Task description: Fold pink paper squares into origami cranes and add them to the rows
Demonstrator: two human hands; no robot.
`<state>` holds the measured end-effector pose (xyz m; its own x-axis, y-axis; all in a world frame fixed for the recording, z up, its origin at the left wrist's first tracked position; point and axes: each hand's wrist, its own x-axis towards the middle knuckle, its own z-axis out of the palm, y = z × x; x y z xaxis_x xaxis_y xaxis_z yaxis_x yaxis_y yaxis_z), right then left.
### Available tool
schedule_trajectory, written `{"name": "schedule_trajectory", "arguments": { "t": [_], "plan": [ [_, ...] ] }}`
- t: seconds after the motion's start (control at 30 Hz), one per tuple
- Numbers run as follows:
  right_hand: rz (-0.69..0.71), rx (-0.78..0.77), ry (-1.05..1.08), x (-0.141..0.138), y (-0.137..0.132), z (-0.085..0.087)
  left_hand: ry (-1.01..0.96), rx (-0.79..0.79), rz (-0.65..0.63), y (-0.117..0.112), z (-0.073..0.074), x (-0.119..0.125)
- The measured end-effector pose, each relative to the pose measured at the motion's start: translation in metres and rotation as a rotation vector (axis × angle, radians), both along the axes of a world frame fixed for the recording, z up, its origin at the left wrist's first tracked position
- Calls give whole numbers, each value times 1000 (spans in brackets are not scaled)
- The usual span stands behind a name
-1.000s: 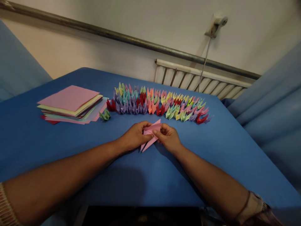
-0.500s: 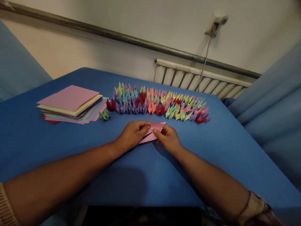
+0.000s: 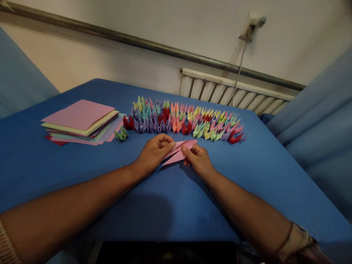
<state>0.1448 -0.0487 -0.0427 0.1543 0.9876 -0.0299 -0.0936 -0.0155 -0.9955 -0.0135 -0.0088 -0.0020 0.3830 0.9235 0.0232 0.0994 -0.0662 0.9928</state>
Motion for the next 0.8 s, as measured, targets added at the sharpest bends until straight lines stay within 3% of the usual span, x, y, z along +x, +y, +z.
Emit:
{"name": "schedule_trajectory", "arguments": {
  "t": [0.13,0.3,0.47,0.7,0.8],
  "plan": [
    [6,39,-44,-2,-1,0,-68,-119,-23,0,-2,2],
    [-15,99,-107,-3,-2,1,-10,-106,-16,-1,-1,3],
    [-33,176,-25,-1,-3,9,-2,-80,10,1,-1,3],
    [-25,161,38,1,-4,7,56,-107,-121,1,-9,3],
    [-6,133,26,1,-6,5,80,-102,-118,3,-12,4]
  ]
}}
